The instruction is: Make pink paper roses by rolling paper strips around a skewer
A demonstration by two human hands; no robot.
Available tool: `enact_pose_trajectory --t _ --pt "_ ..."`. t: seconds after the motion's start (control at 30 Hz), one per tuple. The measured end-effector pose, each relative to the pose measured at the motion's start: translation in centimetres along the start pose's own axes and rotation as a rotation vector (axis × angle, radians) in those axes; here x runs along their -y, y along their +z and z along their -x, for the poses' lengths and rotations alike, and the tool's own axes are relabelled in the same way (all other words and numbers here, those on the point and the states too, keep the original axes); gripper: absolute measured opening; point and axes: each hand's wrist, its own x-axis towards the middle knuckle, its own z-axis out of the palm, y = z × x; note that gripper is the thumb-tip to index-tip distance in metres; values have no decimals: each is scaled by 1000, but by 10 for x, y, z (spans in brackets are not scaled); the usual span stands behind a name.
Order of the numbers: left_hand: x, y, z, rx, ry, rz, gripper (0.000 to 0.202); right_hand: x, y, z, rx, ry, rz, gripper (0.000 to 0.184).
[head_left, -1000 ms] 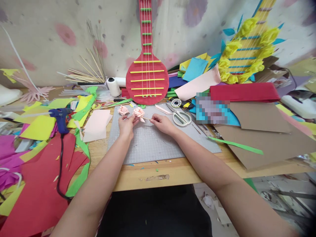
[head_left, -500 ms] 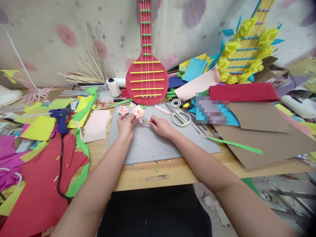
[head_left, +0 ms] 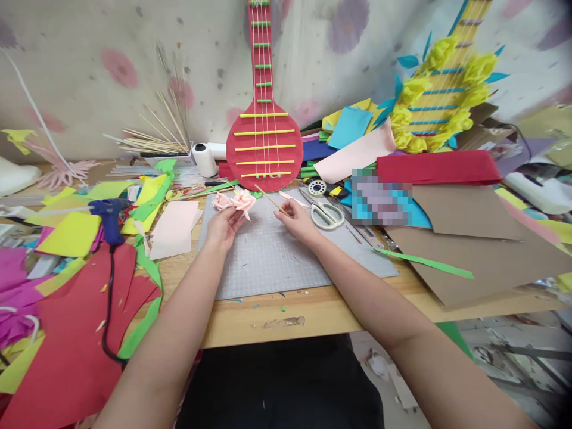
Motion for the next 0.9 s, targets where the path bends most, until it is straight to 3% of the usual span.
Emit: enact_pose_trajectory --t 0.13,0.27,0.43,0.63,0.73,0.9 --pt "9 9 8 127 -112 -85 9 12 0 3 98 196 -335 31" --pt "12 12 13 197 -160 -130 11 20 1 6 217 339 -497 37" --pt "14 14 14 211 -145 -127 13 17 5 -2 144 378 -599 32" --pt "21 16 16 212 -113 -135 27 16 9 -8 76 381 -571 27" --pt "25 15 17 229 16 -198 38 17 9 -7 34 402 -561 25" --pt "27 12 23 206 410 -417 45 18 6 -8 20 426 -580 20"
